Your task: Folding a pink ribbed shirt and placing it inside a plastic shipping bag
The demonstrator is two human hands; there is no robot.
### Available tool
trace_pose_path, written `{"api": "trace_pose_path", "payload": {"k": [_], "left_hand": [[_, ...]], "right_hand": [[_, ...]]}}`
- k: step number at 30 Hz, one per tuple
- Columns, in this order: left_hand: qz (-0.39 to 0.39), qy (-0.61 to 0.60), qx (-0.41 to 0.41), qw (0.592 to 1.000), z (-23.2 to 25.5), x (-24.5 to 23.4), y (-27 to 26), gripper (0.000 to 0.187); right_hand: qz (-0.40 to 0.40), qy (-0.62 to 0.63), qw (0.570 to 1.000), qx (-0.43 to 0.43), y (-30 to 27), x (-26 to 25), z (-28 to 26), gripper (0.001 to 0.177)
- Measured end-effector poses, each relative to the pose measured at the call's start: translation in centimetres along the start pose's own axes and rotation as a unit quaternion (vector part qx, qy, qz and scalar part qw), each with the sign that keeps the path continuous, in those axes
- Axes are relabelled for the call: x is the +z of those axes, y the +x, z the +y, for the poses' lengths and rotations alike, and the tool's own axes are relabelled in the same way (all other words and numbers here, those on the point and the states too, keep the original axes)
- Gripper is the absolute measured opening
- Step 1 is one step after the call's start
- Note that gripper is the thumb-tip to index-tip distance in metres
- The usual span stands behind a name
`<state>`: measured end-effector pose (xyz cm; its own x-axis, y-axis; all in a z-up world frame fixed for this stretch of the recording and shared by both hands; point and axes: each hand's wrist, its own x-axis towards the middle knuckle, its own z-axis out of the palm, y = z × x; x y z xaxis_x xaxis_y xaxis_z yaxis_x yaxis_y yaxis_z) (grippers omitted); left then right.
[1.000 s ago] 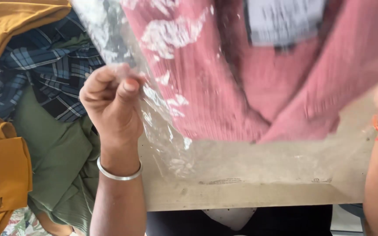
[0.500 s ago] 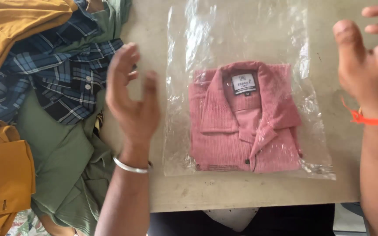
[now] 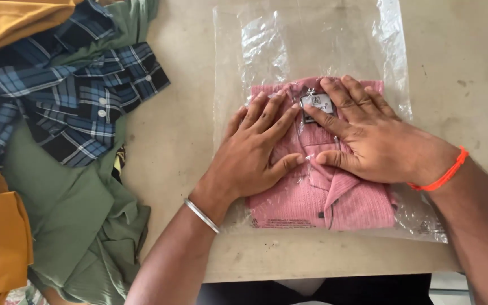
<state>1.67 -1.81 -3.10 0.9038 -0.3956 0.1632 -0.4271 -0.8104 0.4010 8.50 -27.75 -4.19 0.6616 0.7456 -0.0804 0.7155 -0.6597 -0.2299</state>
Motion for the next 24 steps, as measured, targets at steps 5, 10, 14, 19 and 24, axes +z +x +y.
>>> {"api": "trace_pose_path", "payload": {"k": [5,10,14,19,24], "left_hand": [[0.022,-0.005,-0.002,1.000,-1.0,0.9,0.2,0.083],[0.112,0.006,-0.004,0.994,-1.2,0.4,0.1,0.085],[0.049,0.031,-0.039,0.998,-1.0,0.7,0.7,0.086],[0.018,0.031,-0.045,0.998,-1.2,0.5,0.9,0.088],[0.017,0.020,-0.047,0.999,-1.2,0.4,0.9,0.088]], "right_hand": [[0.045,0.013,0.999,-0.026,-0.1,-0.4,0.9,0.091],[0.173,0.044,0.982,-0.064,0.5,-0.7,1.7,0.087],[0.115,0.004,0.993,-0.009,0.8,0.4,1.1,0.092],[0.096,-0.002,0.995,0.014,1.0,0.5,1.2,0.094],[0.083,0.011,0.996,0.027,1.0,0.5,1.4,0.094]]}}
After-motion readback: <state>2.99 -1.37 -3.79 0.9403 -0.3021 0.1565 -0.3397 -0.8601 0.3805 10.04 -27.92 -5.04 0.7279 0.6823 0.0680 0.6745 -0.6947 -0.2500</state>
